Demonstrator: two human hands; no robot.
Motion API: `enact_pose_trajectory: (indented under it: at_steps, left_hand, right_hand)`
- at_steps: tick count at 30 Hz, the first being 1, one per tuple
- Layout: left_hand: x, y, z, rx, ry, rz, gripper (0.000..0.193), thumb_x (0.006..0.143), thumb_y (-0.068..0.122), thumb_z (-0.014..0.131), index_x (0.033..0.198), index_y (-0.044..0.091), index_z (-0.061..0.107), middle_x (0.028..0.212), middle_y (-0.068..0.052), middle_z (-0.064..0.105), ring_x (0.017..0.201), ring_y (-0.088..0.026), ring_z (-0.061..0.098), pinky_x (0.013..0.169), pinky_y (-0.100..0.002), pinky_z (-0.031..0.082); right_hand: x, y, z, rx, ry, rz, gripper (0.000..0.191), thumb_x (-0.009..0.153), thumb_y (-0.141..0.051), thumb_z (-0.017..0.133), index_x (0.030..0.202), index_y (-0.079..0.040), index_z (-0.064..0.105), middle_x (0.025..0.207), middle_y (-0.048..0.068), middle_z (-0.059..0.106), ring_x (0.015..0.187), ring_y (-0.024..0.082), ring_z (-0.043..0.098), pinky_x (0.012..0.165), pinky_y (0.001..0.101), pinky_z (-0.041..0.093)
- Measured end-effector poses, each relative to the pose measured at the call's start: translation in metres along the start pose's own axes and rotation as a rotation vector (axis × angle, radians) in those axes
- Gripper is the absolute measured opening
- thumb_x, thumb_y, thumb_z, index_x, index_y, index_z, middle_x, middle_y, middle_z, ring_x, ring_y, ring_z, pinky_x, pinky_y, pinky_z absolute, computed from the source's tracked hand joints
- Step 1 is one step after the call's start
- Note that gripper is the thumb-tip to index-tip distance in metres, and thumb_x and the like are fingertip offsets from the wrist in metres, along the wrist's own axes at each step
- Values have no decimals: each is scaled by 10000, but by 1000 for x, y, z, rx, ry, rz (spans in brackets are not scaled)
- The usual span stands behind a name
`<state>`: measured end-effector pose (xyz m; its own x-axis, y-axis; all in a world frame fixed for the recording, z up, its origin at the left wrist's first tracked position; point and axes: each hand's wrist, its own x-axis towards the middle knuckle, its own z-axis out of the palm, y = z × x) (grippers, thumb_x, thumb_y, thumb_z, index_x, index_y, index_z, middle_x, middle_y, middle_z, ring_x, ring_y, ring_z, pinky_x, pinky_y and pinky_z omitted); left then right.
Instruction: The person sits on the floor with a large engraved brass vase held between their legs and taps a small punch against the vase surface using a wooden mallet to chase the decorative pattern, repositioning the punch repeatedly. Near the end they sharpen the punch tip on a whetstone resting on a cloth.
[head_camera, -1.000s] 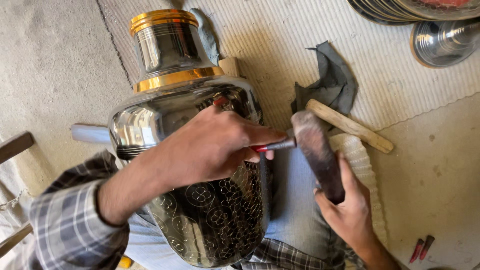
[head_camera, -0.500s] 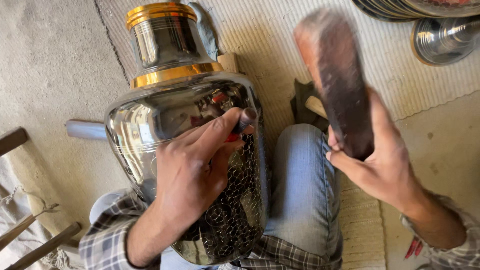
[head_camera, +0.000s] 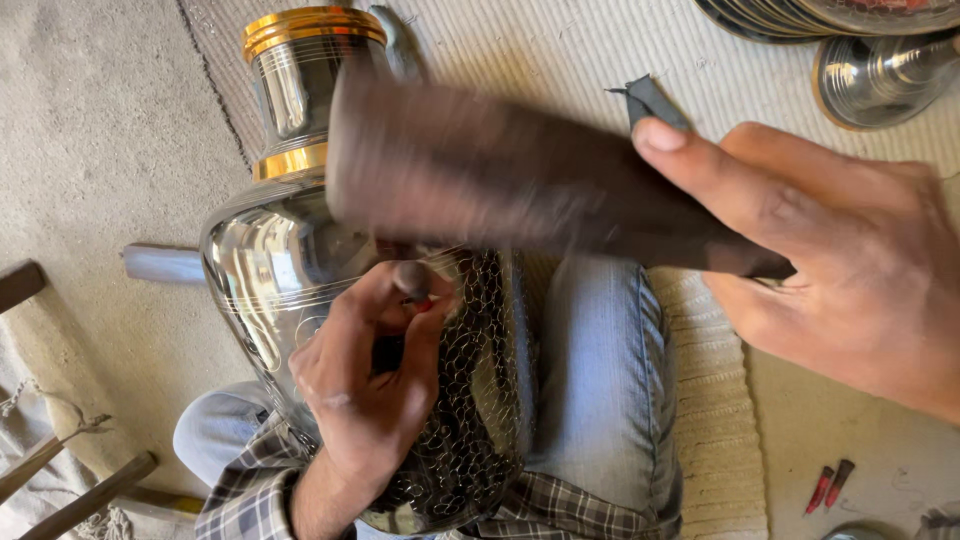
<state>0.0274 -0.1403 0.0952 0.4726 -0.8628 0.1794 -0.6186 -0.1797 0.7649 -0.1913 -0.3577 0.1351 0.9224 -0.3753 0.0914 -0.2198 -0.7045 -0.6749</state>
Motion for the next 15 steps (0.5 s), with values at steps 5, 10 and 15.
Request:
enact_pose_trajectory:
  at_steps: [5,10,15]
  left_hand:
    - [-5,-4,2,-75,4,43,234,1001,-32,680,1227,-4,624,1013,-58,782,852,-104,786,707,-251,668]
    - [-6,-11,2,14,34,35,235,948,-7,778,1128,-8,626,874,-86,780,664,-60,730,541,-203,594]
    - [-6,-14,7,-235,116,-5,282,1020,-61,724,1201,-39,509,1042,-193,757,792,-116,759,608,-197,661]
  right_hand:
    - [0,-7,-10,106,42,78,1031,795,75,701,1620,-243,172,1104,138,655,807,162,710,680,300,611]
    - [8,-5,-6,-221,-238,-7,1029,693,62,791,1587,-310,443,916,43,694,593,177,657,506,310,587]
    - [15,-10,-6,-325,-80,-55,847,774,86,765,1521,-217,507,901,51,684,568,153,581,498,303,531]
